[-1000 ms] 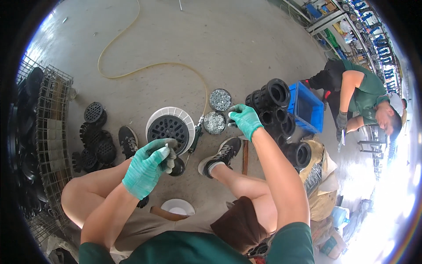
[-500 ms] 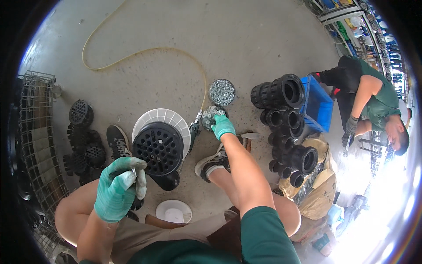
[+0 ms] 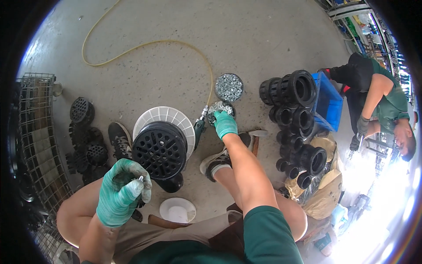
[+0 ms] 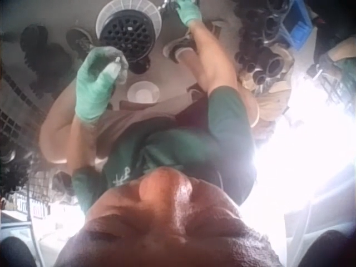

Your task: The person assembles black plastic components by placing a circular grid into a base and using an air-powered tool to drive screws into the assembly.

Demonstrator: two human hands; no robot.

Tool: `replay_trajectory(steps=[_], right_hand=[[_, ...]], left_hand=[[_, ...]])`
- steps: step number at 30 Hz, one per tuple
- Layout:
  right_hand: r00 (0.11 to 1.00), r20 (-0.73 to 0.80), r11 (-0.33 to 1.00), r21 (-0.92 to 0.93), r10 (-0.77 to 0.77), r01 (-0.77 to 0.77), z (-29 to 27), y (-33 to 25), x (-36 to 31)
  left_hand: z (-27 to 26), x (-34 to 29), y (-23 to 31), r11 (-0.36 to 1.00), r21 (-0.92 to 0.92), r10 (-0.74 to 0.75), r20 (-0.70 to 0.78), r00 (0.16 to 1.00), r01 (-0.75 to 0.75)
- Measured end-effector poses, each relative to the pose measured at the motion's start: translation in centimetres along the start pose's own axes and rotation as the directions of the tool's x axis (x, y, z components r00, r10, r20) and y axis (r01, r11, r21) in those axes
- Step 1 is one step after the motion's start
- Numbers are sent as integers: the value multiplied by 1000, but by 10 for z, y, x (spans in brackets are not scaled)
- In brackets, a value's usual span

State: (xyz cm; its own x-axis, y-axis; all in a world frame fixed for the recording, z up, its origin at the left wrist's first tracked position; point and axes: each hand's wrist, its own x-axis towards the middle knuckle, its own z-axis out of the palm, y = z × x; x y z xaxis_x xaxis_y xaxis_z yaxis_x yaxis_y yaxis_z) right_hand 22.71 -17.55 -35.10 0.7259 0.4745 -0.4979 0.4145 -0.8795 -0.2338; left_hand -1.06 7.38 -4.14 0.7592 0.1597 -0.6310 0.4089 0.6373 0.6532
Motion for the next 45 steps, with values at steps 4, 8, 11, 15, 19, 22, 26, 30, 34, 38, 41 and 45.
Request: replay_trajectory(steps=[4, 8, 11, 15, 19, 22, 26, 30, 34, 38, 41, 45], right_hand=[[994, 10, 954, 282, 105, -103, -5, 1, 0], [988, -122, 972, 226, 97, -68, 2, 31, 0], [986, 20, 893, 422, 163, -156, -8, 29, -1], [960, 185, 577, 769, 212, -276, -15, 38, -9], [948, 276, 262, 914, 156, -309, -34, 37, -20], [953, 303, 58, 951, 13, -303, -53, 48, -33], [938, 308, -187, 924, -158, -335, -112, 25, -66], [916, 292, -140, 930, -274, -339, -172, 0, -104], [920, 241, 66, 970, -307, -232, -224, -55, -167], [923, 230, 106, 973, -307, -207, -250, -131, -241], [909, 237, 190, 965, -342, -180, -246, -165, -270], [935, 113, 398, 917, -336, 32, -223, -186, -277]], left_hand=[[3, 2, 0, 994, -113, -1, -12, 1000, 0], [3, 4, 0, 988, -153, -27, 7, 1000, 28], [3, 1, -2, 989, -142, -33, 0, 999, 33], [3, -1, -4, 987, -151, -47, 64, 997, 56], [1, -4, -8, 986, -153, -47, 105, 993, 63], [6, -5, -10, 991, -123, -45, 75, 996, 54], [5, -5, -16, 984, -175, 1, 90, 996, 15], [10, -3, -24, 961, -275, 36, 126, 991, 0], [14, -1, -36, 931, -365, 36, 137, 990, 17], [22, -6, -49, 888, -451, -52, 108, 993, 95], [18, -10, -62, 840, -495, -100, 263, 960, 223], [23, -16, -65, 819, -518, -68, 339, 938, 247]])
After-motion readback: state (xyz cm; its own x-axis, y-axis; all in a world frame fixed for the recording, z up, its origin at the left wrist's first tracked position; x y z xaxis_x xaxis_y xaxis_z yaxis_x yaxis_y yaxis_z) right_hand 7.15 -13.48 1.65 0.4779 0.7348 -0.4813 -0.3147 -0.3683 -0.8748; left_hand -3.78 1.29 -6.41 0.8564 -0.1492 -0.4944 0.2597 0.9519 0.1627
